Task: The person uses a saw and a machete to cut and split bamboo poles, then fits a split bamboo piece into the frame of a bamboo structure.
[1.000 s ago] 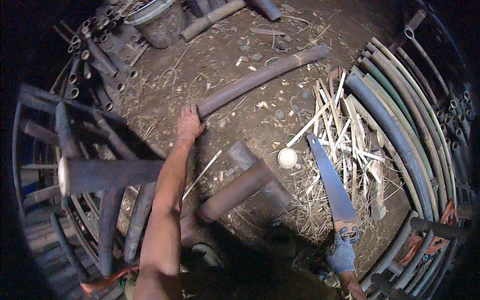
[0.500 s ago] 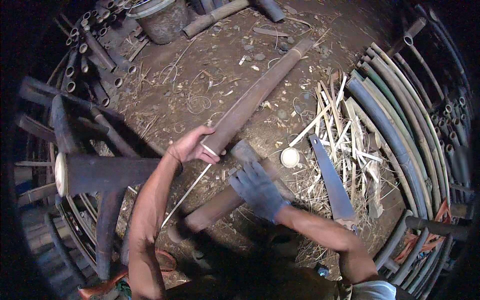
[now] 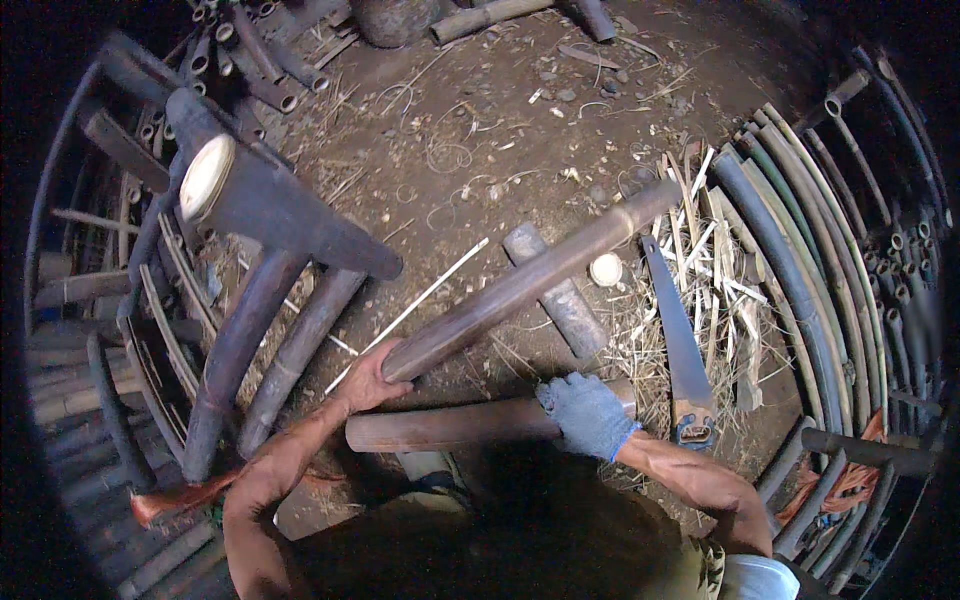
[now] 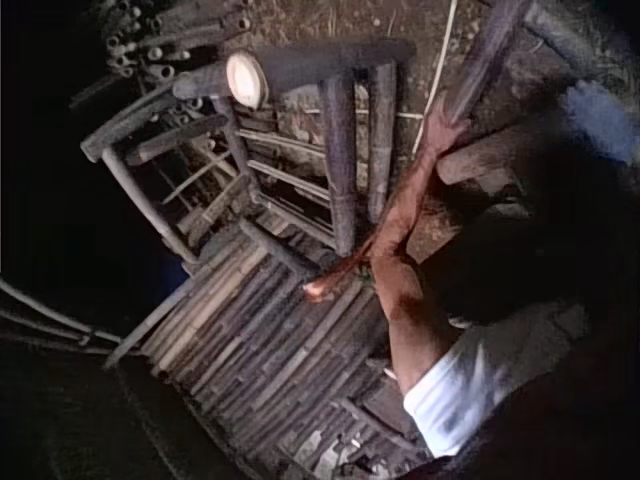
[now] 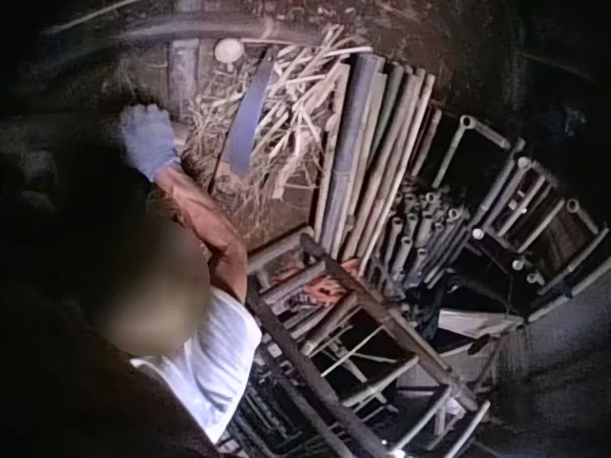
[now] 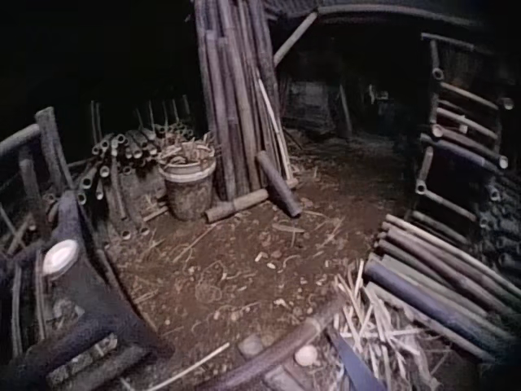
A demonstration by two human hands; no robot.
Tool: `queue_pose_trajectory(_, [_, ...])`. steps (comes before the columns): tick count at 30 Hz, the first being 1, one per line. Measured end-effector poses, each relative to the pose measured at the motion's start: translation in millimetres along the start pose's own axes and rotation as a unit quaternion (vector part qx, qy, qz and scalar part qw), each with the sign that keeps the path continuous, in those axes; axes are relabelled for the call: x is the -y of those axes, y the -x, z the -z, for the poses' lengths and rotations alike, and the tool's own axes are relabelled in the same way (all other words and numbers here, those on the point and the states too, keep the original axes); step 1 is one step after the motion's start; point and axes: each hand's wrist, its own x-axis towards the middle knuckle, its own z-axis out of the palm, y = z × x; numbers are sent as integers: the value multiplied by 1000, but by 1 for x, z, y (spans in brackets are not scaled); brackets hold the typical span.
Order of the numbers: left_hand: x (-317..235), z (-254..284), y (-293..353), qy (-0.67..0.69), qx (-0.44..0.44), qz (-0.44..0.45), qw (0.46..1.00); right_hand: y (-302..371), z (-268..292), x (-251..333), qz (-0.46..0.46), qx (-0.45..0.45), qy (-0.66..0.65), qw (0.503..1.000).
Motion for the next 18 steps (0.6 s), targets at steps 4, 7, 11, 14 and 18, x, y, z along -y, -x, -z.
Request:
queue_pose_trajectory(4, [39, 1, 26, -283, 14, 92, 955, 13, 1, 18, -9, 12, -32, 999])
queue_pose_trajectory(7, [64, -2, 30, -350, 70, 183, 916, 16, 11, 26, 31, -25, 5, 999])
queue_pose_trajectory(11, [25, -24, 36, -333, -40, 58, 940, 9, 15, 25, 35, -6, 31, 999])
queue_pose_trajectory(14, [-56, -68, 25, -234, 47, -166, 957, -1, 24, 23, 44, -25, 36, 998])
queue_pose_trajectory(18, [-101, -115, 23, -276, 43, -113, 954, 3, 65, 24, 4, -76, 34, 997])
